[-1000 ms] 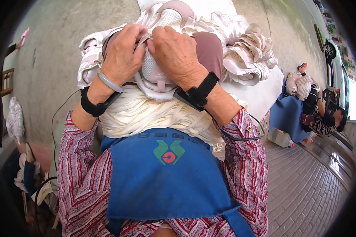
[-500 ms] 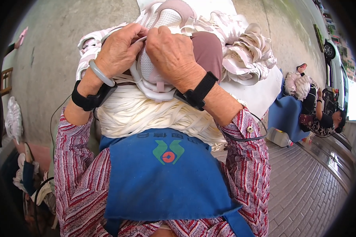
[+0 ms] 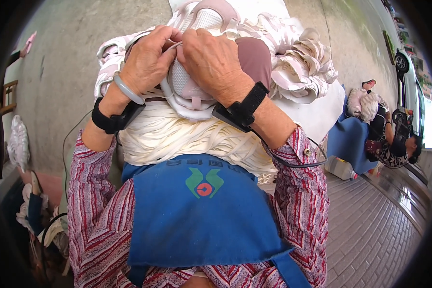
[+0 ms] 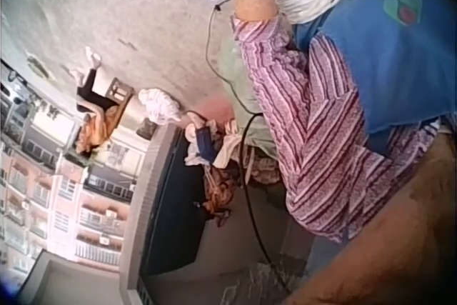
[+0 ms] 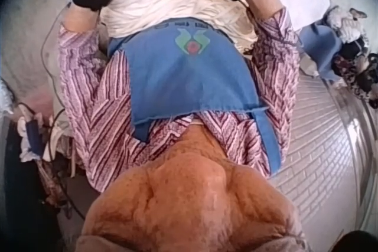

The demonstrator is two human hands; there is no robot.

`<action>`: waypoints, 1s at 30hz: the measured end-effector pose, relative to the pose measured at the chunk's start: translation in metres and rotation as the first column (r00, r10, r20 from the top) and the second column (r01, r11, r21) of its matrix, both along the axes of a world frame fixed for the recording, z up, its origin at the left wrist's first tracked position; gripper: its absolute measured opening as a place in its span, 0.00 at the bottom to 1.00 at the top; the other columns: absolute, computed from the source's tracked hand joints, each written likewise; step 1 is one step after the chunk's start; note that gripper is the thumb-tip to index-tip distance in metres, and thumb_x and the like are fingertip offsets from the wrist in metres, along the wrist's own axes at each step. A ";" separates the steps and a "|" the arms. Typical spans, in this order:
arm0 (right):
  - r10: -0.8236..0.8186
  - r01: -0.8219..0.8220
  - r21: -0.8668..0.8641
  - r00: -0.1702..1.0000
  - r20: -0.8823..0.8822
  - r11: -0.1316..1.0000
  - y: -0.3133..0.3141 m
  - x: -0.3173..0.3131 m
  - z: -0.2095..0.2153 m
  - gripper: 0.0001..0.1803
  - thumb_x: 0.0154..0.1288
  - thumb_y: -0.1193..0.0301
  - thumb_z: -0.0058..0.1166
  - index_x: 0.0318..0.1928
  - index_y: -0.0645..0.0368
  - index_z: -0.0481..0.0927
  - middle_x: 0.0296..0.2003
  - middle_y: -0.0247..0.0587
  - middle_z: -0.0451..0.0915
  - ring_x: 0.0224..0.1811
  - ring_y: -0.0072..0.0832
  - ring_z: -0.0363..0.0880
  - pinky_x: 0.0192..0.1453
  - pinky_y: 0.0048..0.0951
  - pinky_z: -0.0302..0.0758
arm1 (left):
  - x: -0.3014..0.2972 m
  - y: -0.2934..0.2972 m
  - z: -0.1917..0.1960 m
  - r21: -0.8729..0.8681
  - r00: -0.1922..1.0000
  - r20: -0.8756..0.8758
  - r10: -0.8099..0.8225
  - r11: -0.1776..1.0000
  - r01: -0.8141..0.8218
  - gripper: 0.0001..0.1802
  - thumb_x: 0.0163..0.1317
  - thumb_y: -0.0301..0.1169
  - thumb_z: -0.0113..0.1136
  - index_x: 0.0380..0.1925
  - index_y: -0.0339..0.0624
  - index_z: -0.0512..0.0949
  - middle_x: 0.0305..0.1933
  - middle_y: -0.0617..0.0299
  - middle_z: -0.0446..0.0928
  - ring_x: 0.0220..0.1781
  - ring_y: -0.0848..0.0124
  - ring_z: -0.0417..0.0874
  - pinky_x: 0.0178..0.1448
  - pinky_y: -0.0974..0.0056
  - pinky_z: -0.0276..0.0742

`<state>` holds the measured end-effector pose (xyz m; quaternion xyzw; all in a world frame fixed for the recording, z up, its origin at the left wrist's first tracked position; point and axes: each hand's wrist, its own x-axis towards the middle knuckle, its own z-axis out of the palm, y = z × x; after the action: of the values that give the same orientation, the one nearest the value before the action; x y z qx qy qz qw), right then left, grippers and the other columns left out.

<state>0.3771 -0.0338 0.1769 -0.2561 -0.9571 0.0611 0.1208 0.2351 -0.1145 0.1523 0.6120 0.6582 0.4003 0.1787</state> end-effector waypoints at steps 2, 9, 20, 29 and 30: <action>-0.022 0.022 0.009 1.000 0.006 1.000 -0.003 -0.003 0.000 0.10 0.59 0.68 0.52 0.31 0.63 0.78 0.27 0.47 0.81 0.27 0.42 0.83 0.29 0.40 0.78 | -0.004 0.000 0.001 -0.048 0.999 0.019 -0.033 0.998 0.034 0.10 0.60 0.23 0.56 0.42 0.39 0.74 0.38 0.56 0.79 0.39 0.65 0.82 0.43 0.64 0.77; 0.051 -0.053 0.032 0.998 0.045 0.998 0.007 -0.004 -0.002 0.11 0.59 0.67 0.52 0.26 0.63 0.78 0.22 0.51 0.80 0.25 0.44 0.82 0.30 0.41 0.78 | -0.005 0.000 0.004 -0.121 0.987 0.147 -0.056 0.990 0.074 0.09 0.61 0.24 0.57 0.42 0.39 0.74 0.37 0.61 0.78 0.37 0.72 0.81 0.41 0.69 0.77; 0.003 -0.072 -0.359 0.982 -0.188 0.931 0.009 0.017 0.019 0.15 0.60 0.63 0.55 0.25 0.63 0.77 0.18 0.52 0.76 0.22 0.47 0.78 0.28 0.42 0.74 | 0.008 -0.006 -0.004 0.015 0.995 0.022 0.094 0.995 -0.094 0.10 0.60 0.22 0.55 0.42 0.36 0.73 0.39 0.56 0.74 0.40 0.66 0.80 0.45 0.64 0.77; 0.010 -0.011 0.004 0.986 0.164 1.000 -0.003 -0.006 0.014 0.09 0.58 0.69 0.53 0.28 0.64 0.79 0.25 0.50 0.81 0.28 0.43 0.83 0.31 0.40 0.78 | -0.009 0.000 0.004 -0.171 0.941 0.332 -0.071 0.976 0.134 0.09 0.62 0.23 0.56 0.43 0.37 0.75 0.37 0.62 0.76 0.36 0.74 0.77 0.42 0.68 0.75; 0.009 -0.010 0.005 0.987 0.163 1.000 -0.002 -0.006 0.013 0.09 0.58 0.69 0.53 0.28 0.64 0.79 0.25 0.50 0.81 0.28 0.43 0.83 0.31 0.40 0.78 | -0.010 -0.001 0.002 -0.163 0.946 0.316 -0.069 0.978 0.126 0.09 0.62 0.24 0.56 0.43 0.37 0.75 0.37 0.62 0.76 0.36 0.74 0.78 0.42 0.68 0.76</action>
<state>0.3708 -0.0357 0.1904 -0.2554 -0.9652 0.0378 0.0424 0.2253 -0.1151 0.1540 0.5551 0.6245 0.4202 0.3541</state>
